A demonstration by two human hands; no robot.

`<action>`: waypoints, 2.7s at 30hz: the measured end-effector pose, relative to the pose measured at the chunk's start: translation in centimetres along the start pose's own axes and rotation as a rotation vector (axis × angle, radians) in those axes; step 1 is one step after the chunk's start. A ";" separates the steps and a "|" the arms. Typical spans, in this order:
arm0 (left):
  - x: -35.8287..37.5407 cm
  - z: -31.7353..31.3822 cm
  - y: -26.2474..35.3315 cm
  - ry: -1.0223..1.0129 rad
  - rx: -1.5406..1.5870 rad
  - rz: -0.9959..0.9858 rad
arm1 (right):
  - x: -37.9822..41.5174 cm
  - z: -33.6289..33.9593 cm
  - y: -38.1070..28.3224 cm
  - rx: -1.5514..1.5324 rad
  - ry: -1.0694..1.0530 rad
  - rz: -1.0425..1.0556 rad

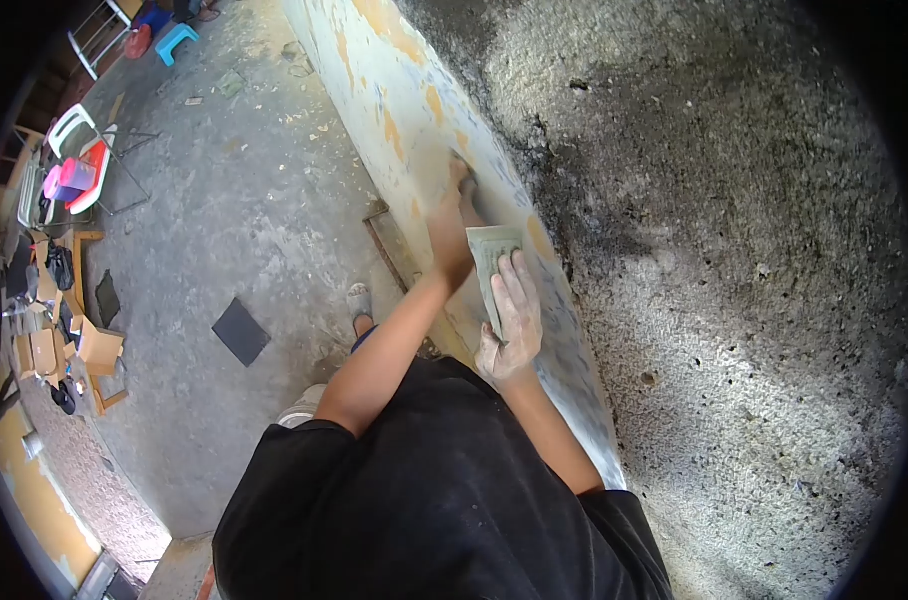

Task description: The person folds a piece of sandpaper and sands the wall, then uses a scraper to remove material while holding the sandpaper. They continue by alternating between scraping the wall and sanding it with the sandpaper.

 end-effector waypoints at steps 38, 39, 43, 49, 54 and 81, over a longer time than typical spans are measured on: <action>3.8 -0.6 -2.0 -0.003 0.079 0.200 | 1.5 -0.8 -1.6 0.056 -0.068 -0.006; 2.5 -0.5 -2.8 -0.031 0.026 0.242 | 1.3 -1.0 -1.4 0.052 -0.068 -0.008; 1.2 -0.3 -3.8 0.045 -0.064 0.281 | 0.8 -0.7 -1.5 0.072 -0.036 -0.002; 3.5 -0.3 -2.6 0.006 -0.070 0.317 | 1.2 -0.9 -1.7 0.050 -0.041 -0.011; 1.7 -0.3 -5.4 0.105 -0.111 0.143 | 1.0 -0.1 -1.6 0.059 -0.004 -0.026; 3.2 -0.2 -2.0 -0.010 -0.052 0.275 | 1.8 -1.4 -1.6 0.022 -0.056 -0.019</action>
Point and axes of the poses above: each hand's wrist, its own x-axis away from the middle knuckle, its own z-axis out of the back of the hand, y = z × x, the point moved 9 cm from there along -x, towards the middle knuckle, and after that the axes turned 5 degrees about -y, right-handed, at the moved point
